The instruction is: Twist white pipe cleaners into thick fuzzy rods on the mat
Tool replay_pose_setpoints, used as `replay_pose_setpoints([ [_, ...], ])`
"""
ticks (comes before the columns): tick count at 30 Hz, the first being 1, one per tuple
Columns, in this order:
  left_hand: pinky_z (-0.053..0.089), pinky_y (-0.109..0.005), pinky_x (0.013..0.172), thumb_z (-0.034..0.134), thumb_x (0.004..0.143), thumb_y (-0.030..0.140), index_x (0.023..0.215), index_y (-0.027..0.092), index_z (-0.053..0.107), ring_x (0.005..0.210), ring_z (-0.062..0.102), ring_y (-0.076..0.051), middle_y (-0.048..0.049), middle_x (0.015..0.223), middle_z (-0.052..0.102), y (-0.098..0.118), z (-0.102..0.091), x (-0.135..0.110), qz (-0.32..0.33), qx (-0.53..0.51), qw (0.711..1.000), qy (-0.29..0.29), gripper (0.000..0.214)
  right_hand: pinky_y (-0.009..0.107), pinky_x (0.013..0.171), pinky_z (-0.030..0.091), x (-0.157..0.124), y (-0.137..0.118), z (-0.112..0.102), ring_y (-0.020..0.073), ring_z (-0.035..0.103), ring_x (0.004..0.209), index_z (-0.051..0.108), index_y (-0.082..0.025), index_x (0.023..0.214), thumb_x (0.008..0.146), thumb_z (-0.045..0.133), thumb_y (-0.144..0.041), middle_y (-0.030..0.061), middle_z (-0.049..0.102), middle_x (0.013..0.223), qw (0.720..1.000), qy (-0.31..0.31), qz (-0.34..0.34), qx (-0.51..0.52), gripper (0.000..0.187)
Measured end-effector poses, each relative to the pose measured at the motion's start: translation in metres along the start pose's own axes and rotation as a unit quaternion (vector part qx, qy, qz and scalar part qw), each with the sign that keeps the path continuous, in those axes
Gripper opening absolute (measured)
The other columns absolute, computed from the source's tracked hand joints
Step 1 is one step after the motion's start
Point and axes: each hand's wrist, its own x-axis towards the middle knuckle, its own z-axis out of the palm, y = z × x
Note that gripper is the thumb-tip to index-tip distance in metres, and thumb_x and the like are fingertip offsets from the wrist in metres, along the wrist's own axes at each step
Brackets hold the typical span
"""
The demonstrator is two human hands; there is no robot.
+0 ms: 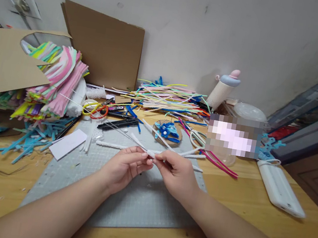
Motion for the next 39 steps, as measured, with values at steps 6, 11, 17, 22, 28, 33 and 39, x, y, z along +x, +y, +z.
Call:
replay_pose_setpoints([
  [6, 0.052, -0.021, 0.061, 0.074, 0.063, 0.017, 0.069, 0.011, 0.063, 0.057, 0.064, -0.011, -0.0032, 0.068, 0.069, -0.005, 0.0, -0.001, 0.064, 0.085, 0.992, 0.065, 0.014, 0.022, 0.06, 0.036, 0.0, 0.0, -0.003, 0.0114, 0.052, 0.064, 0.058, -0.018, 0.079, 0.087, 0.049, -0.019, 0.0003, 0.057, 0.068, 0.995, -0.022, -0.028, -0.088, 0.012],
  [11, 0.051, -0.022, 0.062, 0.078, 0.059, 0.022, 0.07, 0.012, 0.066, 0.057, 0.063, -0.011, -0.0023, 0.067, 0.068, -0.007, 0.002, -0.004, 0.109, 0.132, 0.979, 0.108, 0.019, 0.022, 0.063, 0.036, -0.002, -0.005, -0.007, 0.0125, 0.054, 0.069, 0.059, -0.018, 0.082, 0.089, 0.043, -0.016, 0.0028, 0.059, 0.074, 0.98, -0.037, -0.092, -0.174, 0.018],
  [17, 0.049, -0.021, 0.059, 0.078, 0.057, 0.023, 0.069, 0.012, 0.066, 0.056, 0.062, -0.01, -0.0033, 0.069, 0.069, -0.008, 0.005, -0.004, 0.062, 0.112, 0.986, 0.107, 0.02, 0.022, 0.063, 0.035, -0.003, -0.006, -0.006, 0.0126, 0.055, 0.07, 0.06, -0.018, 0.081, 0.089, 0.044, -0.017, 0.0032, 0.061, 0.076, 0.964, -0.04, -0.117, -0.237, 0.018],
  [22, 0.048, -0.021, 0.058, 0.079, 0.057, 0.024, 0.068, 0.012, 0.068, 0.055, 0.061, -0.01, -0.0028, 0.066, 0.068, -0.009, 0.007, -0.006, 0.1, 0.13, 0.979, 0.121, 0.02, 0.023, 0.061, 0.034, -0.003, -0.008, -0.008, 0.0126, 0.055, 0.068, 0.062, -0.017, 0.081, 0.089, 0.044, -0.017, 0.0035, 0.062, 0.075, 0.953, -0.026, -0.141, -0.266, 0.019],
  [28, 0.048, -0.019, 0.06, 0.078, 0.057, 0.021, 0.075, 0.014, 0.07, 0.057, 0.059, -0.008, -0.0017, 0.074, 0.069, -0.011, 0.01, -0.01, 0.121, 0.114, 0.978, 0.123, 0.021, 0.023, 0.061, 0.035, -0.002, -0.008, -0.008, 0.0128, 0.055, 0.069, 0.061, -0.016, 0.08, 0.089, 0.045, -0.016, 0.0042, 0.062, 0.075, 0.954, -0.008, -0.143, -0.263, 0.018],
  [33, 0.046, -0.017, 0.056, 0.078, 0.058, 0.022, 0.066, 0.013, 0.068, 0.053, 0.057, -0.007, 0.0002, 0.066, 0.066, -0.012, 0.011, -0.009, 0.166, 0.138, 0.965, 0.149, 0.016, 0.022, 0.061, 0.037, -0.003, -0.006, -0.004, 0.0116, 0.053, 0.066, 0.06, -0.017, 0.08, 0.088, 0.045, -0.015, 0.0025, 0.058, 0.071, 0.983, -0.026, -0.106, -0.15, 0.016],
  [39, 0.045, -0.02, 0.055, 0.077, 0.057, 0.022, 0.065, 0.014, 0.067, 0.051, 0.054, -0.007, 0.0001, 0.07, 0.066, -0.009, 0.012, -0.01, 0.205, 0.184, 0.947, 0.166, 0.015, 0.022, 0.061, 0.04, -0.001, -0.007, -0.002, 0.0112, 0.055, 0.067, 0.06, -0.02, 0.088, 0.088, 0.048, -0.018, 0.0012, 0.061, 0.074, 0.998, -0.019, -0.06, -0.018, 0.013],
])
